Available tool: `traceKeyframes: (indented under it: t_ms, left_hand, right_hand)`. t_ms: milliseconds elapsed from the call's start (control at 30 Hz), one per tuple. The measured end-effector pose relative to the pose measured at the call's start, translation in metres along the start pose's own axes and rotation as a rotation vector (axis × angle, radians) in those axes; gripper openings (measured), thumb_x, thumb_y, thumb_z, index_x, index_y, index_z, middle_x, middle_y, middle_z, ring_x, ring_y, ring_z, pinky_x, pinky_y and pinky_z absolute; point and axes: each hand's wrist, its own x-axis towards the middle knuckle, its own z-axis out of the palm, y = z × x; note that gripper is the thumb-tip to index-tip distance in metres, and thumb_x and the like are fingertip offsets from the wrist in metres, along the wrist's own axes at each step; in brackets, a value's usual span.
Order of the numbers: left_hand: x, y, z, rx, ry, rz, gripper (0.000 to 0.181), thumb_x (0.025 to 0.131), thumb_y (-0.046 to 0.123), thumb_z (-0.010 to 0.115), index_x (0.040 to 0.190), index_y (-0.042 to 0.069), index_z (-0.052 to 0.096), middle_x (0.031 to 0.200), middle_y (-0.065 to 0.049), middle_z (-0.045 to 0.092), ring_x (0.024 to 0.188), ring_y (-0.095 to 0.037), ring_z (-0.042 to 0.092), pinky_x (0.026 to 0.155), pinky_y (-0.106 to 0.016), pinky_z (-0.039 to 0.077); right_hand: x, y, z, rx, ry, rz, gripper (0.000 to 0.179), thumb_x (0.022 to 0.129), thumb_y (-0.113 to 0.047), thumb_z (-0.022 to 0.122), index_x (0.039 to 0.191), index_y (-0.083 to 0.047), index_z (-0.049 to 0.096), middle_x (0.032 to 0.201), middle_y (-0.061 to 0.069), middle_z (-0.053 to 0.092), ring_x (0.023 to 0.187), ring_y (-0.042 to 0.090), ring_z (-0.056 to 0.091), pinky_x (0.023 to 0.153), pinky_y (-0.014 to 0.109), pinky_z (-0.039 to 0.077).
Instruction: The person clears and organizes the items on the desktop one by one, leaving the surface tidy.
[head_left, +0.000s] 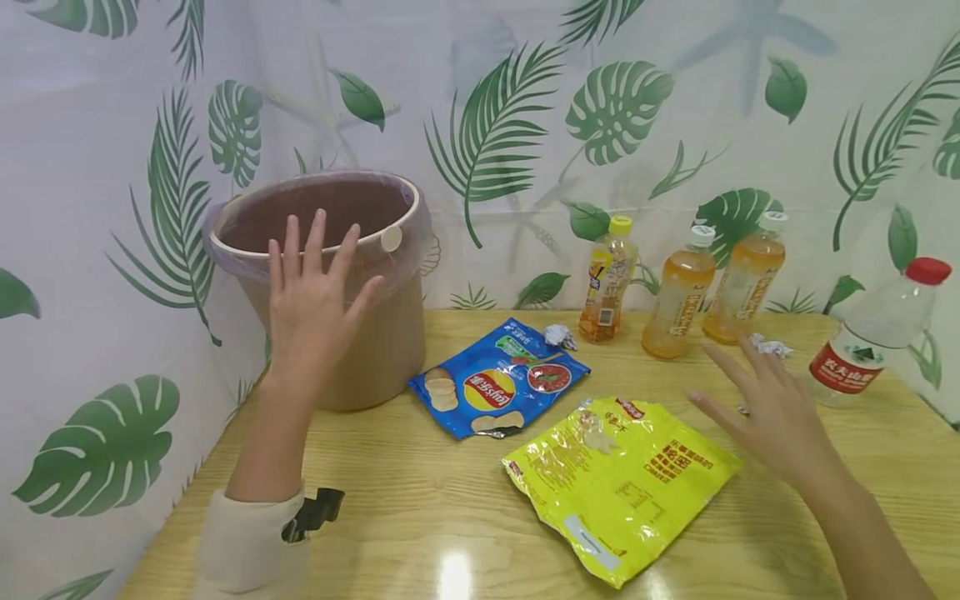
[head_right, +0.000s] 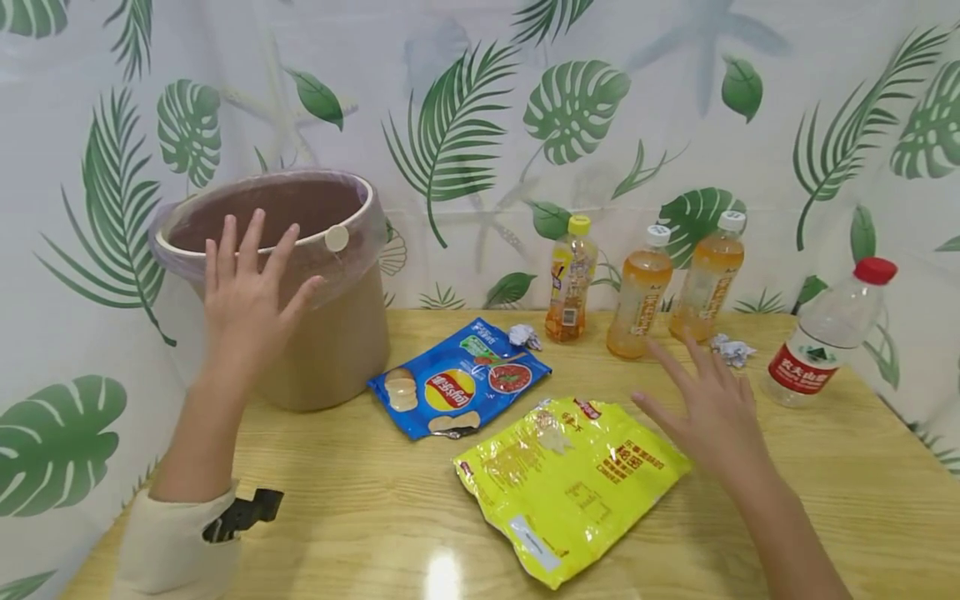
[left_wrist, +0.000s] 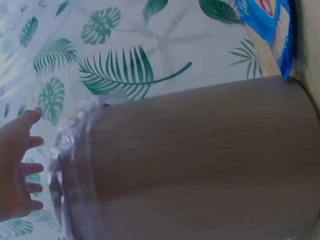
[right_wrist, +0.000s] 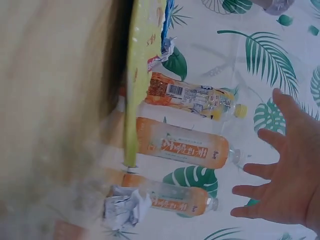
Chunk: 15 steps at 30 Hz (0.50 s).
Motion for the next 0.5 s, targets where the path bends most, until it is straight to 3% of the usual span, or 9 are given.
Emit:
traceKeyframes:
  t_ms: [100,300,433,500]
  left_hand:
    - [-0.007,-0.007,0.003,-0.018,-0.024,-0.033,0.058,0.093,0.043,0.047,0.142,0.015,0.036,0.150,-0.015,0.016,0.137,-0.030,-0.004,0.107,-0.042,-0.007]
    - [-0.013,-0.011,0.008,-0.036,-0.041,-0.065,0.059,0.093,0.043,0.047,0.143,0.016,0.032,0.149,-0.016,0.016,0.137,-0.031,-0.004,0.107,-0.042,-0.008]
    - [-0.012,-0.011,0.013,-0.027,0.010,-0.044,0.058,0.093,0.043,0.048,0.142,0.014,0.035,0.142,-0.018,0.026,0.135,-0.036,0.005,0.107,-0.043,-0.006]
    - [-0.012,-0.011,0.015,-0.023,0.046,-0.030,0.056,0.093,0.042,0.048,0.140,0.014,0.037,0.136,-0.020,0.030,0.133,-0.039,0.011,0.107,-0.044,-0.005]
  right_hand:
    - [-0.013,0.007,0.002,0.057,-0.049,0.068,0.071,0.091,-0.044,0.052,0.145,-0.009,0.024,0.142,0.035,0.014,0.118,0.062,0.017,0.084,0.076,0.013]
    - [-0.032,0.027,0.005,0.162,-0.187,0.184,0.069,0.093,-0.041,0.050,0.142,0.001,0.024,0.128,0.042,0.029,0.110,0.061,0.031,0.078,0.072,0.029]
    - [-0.040,0.039,0.007,0.241,-0.329,0.268,0.064,0.095,-0.040,0.046,0.135,0.008,0.030,0.117,0.041,0.042,0.099,0.056,0.046,0.070,0.059,0.043]
    - [-0.043,0.043,0.009,0.347,-0.394,0.320,0.062,0.096,-0.038,0.045,0.135,0.008,0.029,0.111,0.038,0.048,0.091,0.048,0.054,0.067,0.050,0.048]
